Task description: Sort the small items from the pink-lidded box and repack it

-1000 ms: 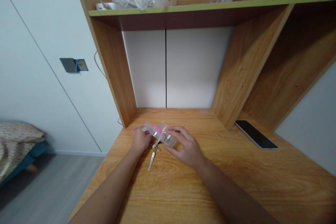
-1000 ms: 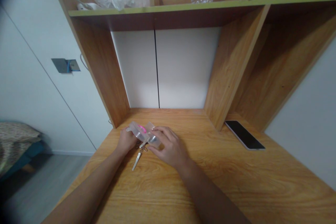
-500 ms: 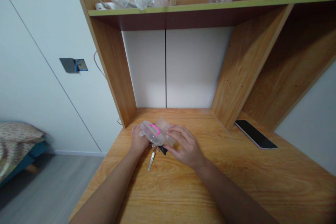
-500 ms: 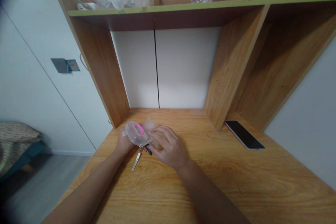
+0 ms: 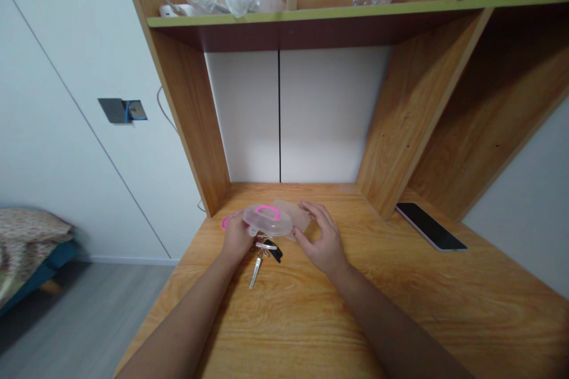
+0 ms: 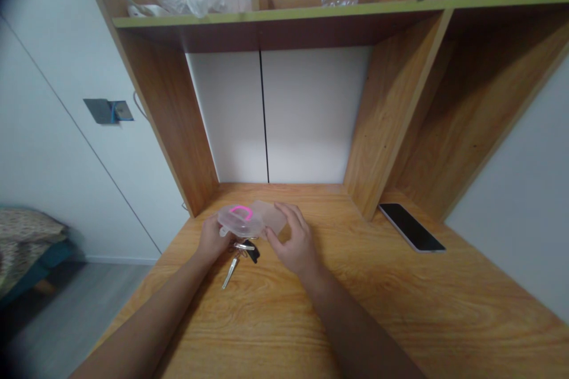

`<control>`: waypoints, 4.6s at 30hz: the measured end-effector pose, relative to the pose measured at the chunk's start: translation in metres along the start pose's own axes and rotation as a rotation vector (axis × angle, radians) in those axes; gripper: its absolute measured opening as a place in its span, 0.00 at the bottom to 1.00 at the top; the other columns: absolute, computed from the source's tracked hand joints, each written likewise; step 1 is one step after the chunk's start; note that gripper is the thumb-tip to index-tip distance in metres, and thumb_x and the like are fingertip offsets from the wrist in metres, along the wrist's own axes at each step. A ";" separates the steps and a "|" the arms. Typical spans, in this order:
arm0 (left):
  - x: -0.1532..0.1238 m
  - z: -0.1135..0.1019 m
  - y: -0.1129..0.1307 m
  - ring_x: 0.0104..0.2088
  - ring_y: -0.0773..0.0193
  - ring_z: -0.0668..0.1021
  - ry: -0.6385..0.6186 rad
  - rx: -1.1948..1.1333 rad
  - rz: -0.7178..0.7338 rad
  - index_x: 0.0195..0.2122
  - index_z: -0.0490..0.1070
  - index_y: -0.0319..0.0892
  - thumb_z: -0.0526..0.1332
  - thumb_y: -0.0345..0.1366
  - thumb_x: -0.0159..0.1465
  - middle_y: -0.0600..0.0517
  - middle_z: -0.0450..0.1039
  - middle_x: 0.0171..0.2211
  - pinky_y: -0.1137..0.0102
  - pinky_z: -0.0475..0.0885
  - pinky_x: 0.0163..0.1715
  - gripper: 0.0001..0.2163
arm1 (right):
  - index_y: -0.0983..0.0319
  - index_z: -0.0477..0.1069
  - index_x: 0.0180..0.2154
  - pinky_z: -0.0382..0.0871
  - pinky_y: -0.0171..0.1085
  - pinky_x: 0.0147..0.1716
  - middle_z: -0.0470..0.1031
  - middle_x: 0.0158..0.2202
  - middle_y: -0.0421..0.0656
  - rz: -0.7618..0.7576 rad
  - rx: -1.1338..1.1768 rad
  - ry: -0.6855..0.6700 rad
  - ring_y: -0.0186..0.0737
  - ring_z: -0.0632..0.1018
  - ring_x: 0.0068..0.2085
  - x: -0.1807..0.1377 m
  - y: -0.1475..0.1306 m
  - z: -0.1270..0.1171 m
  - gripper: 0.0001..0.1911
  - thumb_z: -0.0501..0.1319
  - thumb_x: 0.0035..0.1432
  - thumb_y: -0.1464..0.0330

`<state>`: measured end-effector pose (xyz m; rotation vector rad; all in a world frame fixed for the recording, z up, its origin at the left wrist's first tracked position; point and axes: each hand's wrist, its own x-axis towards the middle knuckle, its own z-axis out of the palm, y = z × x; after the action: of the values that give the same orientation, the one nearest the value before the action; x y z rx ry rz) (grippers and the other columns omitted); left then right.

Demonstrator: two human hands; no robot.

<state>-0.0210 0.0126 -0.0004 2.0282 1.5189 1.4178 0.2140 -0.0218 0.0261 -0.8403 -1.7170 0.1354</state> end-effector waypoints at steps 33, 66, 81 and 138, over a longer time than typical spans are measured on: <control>-0.005 0.009 0.014 0.51 0.54 0.77 -0.312 0.076 0.235 0.59 0.71 0.45 0.61 0.38 0.67 0.45 0.78 0.51 0.59 0.70 0.53 0.19 | 0.58 0.74 0.49 0.77 0.45 0.42 0.82 0.39 0.44 0.486 0.067 0.014 0.47 0.82 0.40 -0.010 0.071 0.010 0.20 0.58 0.63 0.54; -0.006 0.010 0.015 0.53 0.54 0.77 -0.267 0.044 0.242 0.57 0.73 0.46 0.59 0.30 0.64 0.45 0.76 0.54 0.56 0.71 0.56 0.19 | 0.57 0.63 0.61 0.69 0.50 0.56 0.72 0.54 0.49 0.308 -0.296 -0.197 0.52 0.74 0.55 -0.009 0.061 0.007 0.45 0.76 0.41 0.64; -0.006 0.010 0.018 0.54 0.55 0.76 -0.270 -0.006 0.246 0.59 0.70 0.46 0.58 0.31 0.65 0.45 0.75 0.53 0.59 0.71 0.56 0.20 | 0.55 0.69 0.58 0.69 0.52 0.56 0.68 0.52 0.49 0.299 -0.339 -0.145 0.54 0.73 0.54 -0.009 0.052 0.005 0.40 0.75 0.43 0.59; -0.005 0.009 0.012 0.56 0.57 0.75 -0.170 0.009 0.213 0.56 0.72 0.45 0.59 0.30 0.64 0.46 0.74 0.54 0.60 0.70 0.58 0.18 | 0.55 0.77 0.51 0.66 0.48 0.61 0.68 0.56 0.49 0.208 -0.184 -0.104 0.48 0.72 0.58 -0.002 0.041 0.003 0.16 0.64 0.61 0.62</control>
<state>-0.0068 0.0067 0.0004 2.3079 1.2757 1.2712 0.2303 0.0085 0.0034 -1.1657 -1.7545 0.1655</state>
